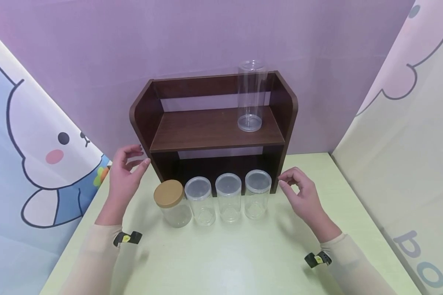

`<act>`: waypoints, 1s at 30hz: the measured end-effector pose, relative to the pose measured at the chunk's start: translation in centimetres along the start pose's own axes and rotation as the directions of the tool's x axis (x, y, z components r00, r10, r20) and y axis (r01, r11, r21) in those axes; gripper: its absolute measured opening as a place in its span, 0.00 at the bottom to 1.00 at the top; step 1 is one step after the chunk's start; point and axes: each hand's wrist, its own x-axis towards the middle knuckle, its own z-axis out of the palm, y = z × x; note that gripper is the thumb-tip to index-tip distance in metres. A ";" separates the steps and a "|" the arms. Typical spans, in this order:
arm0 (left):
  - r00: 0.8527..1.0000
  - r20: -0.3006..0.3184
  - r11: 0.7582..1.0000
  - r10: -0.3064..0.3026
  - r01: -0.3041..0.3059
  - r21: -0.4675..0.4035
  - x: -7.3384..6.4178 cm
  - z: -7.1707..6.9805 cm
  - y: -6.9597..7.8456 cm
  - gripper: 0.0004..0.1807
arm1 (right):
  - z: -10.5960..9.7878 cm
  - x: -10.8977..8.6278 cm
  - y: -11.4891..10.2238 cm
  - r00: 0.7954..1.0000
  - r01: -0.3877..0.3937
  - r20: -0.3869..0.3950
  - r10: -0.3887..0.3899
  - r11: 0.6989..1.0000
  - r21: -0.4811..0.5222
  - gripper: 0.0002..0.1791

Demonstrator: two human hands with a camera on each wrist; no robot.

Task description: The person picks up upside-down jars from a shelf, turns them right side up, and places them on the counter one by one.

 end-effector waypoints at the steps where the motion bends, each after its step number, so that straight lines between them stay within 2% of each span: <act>1: 1.000 -0.011 1.000 0.004 -0.004 0.000 0.3 0.1 0.3 0.28 | 0.0 0.0 0.0 1.000 0.002 0.000 -0.002 1.000 0.000 0.11; 5: 0.999 -0.046 1.000 0.028 -0.028 0.006 0.9 0.4 2.4 0.30 | 0.0 -0.1 -0.1 1.000 0.001 0.001 -0.001 1.000 -0.002 0.11; 8: 0.994 -0.087 0.998 0.069 -0.069 0.005 1.3 0.7 3.9 0.29 | -0.1 -0.1 0.0 1.000 0.002 0.002 -0.002 1.000 -0.001 0.09; 10: 0.987 -0.121 0.995 0.102 -0.102 0.005 1.6 1.0 4.3 0.28 | -0.2 -0.2 0.1 1.000 0.000 0.001 0.000 1.000 -0.006 0.08; 14: 0.973 -0.187 0.991 0.137 -0.135 0.024 2.5 1.4 3.6 0.24 | -0.3 -0.3 0.2 1.000 0.000 -0.001 0.000 1.000 -0.020 0.08; 19: 0.964 -0.234 0.992 0.125 -0.116 0.050 3.0 1.7 2.1 0.21 | -0.4 -0.3 -0.1 1.000 0.004 -0.001 -0.005 0.999 -0.035 0.10; 22: 0.961 -0.248 0.992 0.126 -0.117 0.051 2.9 1.8 2.0 0.20 | -0.5 -0.2 -0.2 1.000 0.009 -0.005 -0.009 0.999 -0.039 0.10; 25: 0.956 -0.259 0.990 0.139 -0.127 0.061 2.8 1.9 2.2 0.20 | -0.7 -0.1 -0.4 1.000 -0.004 -0.006 0.004 1.000 -0.026 0.04; 30: 0.951 -0.272 0.988 0.146 -0.128 0.081 2.5 2.1 2.1 0.19 | -1.0 0.2 -0.8 1.000 -0.008 -0.012 0.008 1.000 -0.022 0.05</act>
